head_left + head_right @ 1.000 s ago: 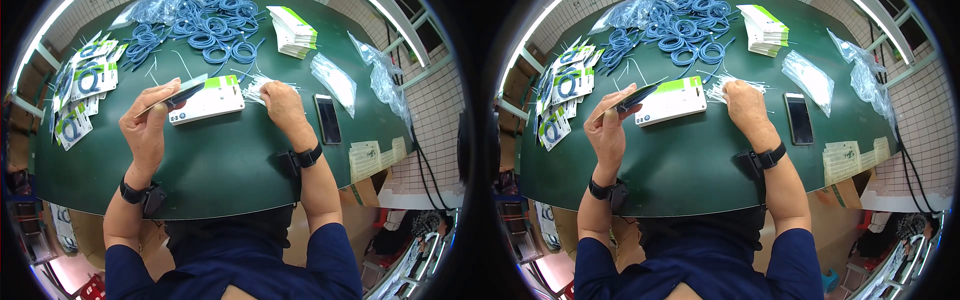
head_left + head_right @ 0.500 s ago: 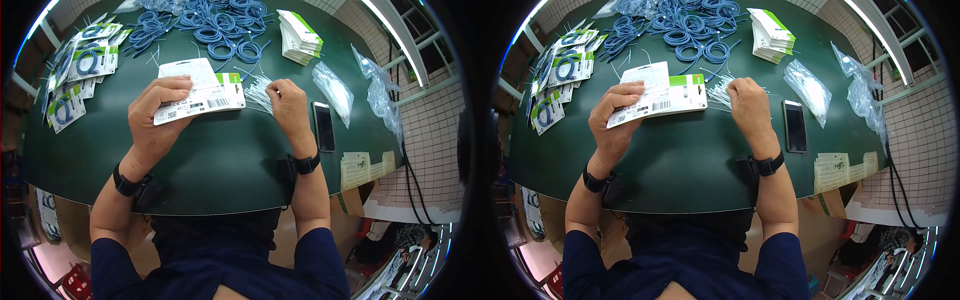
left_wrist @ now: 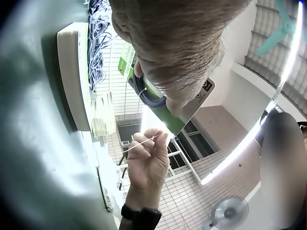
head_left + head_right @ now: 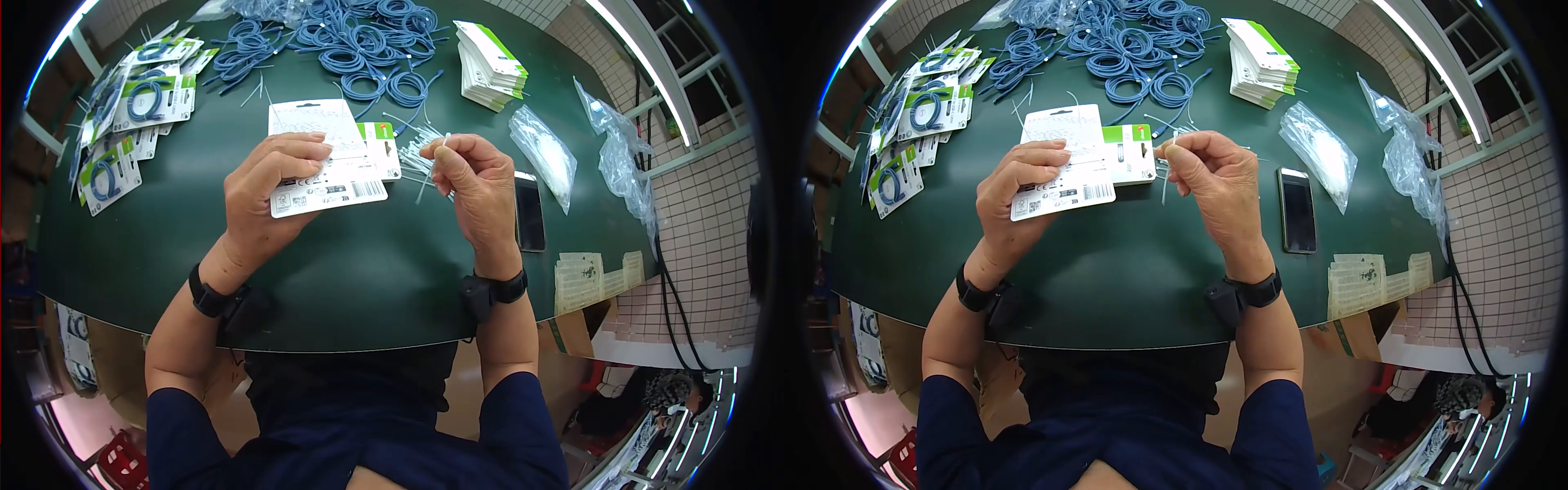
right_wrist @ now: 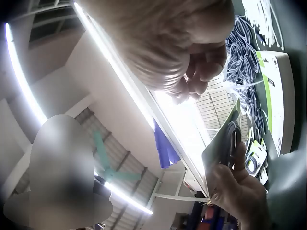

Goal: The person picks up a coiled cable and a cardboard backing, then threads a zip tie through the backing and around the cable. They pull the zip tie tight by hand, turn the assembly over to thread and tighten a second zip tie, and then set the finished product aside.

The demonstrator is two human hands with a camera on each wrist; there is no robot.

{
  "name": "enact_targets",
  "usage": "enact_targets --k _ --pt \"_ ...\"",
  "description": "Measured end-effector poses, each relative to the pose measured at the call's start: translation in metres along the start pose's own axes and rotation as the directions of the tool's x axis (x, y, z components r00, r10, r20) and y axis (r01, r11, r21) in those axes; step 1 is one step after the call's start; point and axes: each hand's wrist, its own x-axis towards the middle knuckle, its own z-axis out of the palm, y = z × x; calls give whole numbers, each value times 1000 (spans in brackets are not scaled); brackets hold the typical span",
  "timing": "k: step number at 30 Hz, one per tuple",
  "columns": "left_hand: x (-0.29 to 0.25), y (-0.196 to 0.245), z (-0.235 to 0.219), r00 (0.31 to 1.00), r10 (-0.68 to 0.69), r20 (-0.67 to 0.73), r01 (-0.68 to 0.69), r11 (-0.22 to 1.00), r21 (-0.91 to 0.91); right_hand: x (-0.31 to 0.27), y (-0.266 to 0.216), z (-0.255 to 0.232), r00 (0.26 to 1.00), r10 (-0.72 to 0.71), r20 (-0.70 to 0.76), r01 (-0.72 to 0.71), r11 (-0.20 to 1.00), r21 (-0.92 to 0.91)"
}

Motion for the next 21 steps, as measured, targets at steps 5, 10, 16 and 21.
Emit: enact_targets --k 5,10,16,21 --pt "0 4 3 998 59 39 -60 998 33 -2 -1 5 996 92 17 -93 990 109" --pt "-1 2 4 995 81 60 -86 991 99 -7 -10 8 974 214 78 -221 970 99" --pt "-3 -4 4 997 55 54 -59 994 87 -8 3 12 985 161 68 -154 983 -104" --pt "-3 -4 5 997 44 66 -50 995 86 -12 2 20 993 -108 40 115 913 -392"
